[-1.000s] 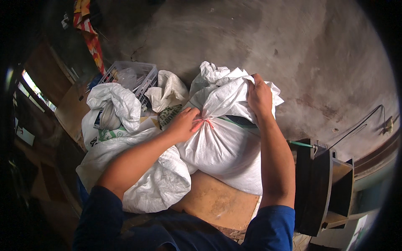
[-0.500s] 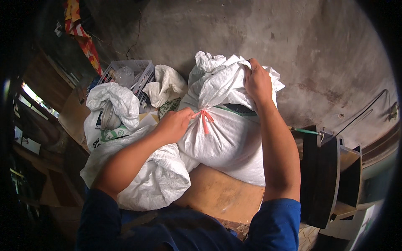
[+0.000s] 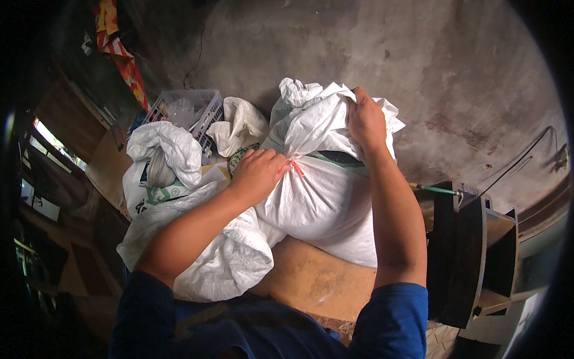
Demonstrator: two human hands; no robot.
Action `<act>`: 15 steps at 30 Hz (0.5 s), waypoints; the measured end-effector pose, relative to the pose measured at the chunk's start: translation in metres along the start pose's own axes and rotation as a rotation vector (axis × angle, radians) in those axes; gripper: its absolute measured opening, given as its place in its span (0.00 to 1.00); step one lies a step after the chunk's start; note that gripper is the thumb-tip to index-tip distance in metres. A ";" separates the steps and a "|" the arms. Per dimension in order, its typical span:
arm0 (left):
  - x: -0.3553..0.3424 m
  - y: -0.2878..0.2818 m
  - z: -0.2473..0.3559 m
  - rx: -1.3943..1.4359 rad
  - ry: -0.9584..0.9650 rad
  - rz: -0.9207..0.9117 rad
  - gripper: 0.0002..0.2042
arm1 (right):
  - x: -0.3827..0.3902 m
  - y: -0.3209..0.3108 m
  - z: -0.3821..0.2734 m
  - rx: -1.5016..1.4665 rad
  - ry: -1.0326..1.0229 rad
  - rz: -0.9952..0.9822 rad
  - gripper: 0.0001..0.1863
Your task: The person opens a large white sack containing grains and uses a metal bowl to scoop and transfer the contents into another sack. The person repeatedly scoops and pours the grains between the two sacks.
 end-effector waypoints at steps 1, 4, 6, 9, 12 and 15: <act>-0.002 0.001 -0.002 0.004 -0.007 -0.025 0.05 | -0.001 -0.001 0.000 0.006 0.011 0.000 0.10; 0.000 0.007 -0.010 0.006 -0.018 -0.098 0.06 | -0.001 -0.001 0.000 0.013 0.031 -0.005 0.10; 0.005 0.008 -0.011 -0.003 -0.008 -0.137 0.07 | -0.001 -0.001 0.000 0.006 0.024 -0.006 0.10; 0.014 -0.002 -0.008 0.070 0.025 -0.098 0.06 | 0.000 0.001 0.000 -0.023 0.030 0.003 0.11; 0.022 -0.019 -0.006 0.102 0.077 -0.129 0.05 | -0.001 0.003 0.003 -0.006 0.026 0.000 0.11; 0.044 -0.053 0.004 0.154 0.180 -0.129 0.04 | 0.000 0.002 0.004 0.022 0.037 -0.009 0.09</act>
Point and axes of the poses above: each hand's wrist, its own x-axis away from the middle knuckle, its own y-axis out of the palm, z = x × y, the point moved 4 cm from there along -x, towards the middle knuckle, and after that the axes turned 5 degrees about -x, right-handed, at the moved point
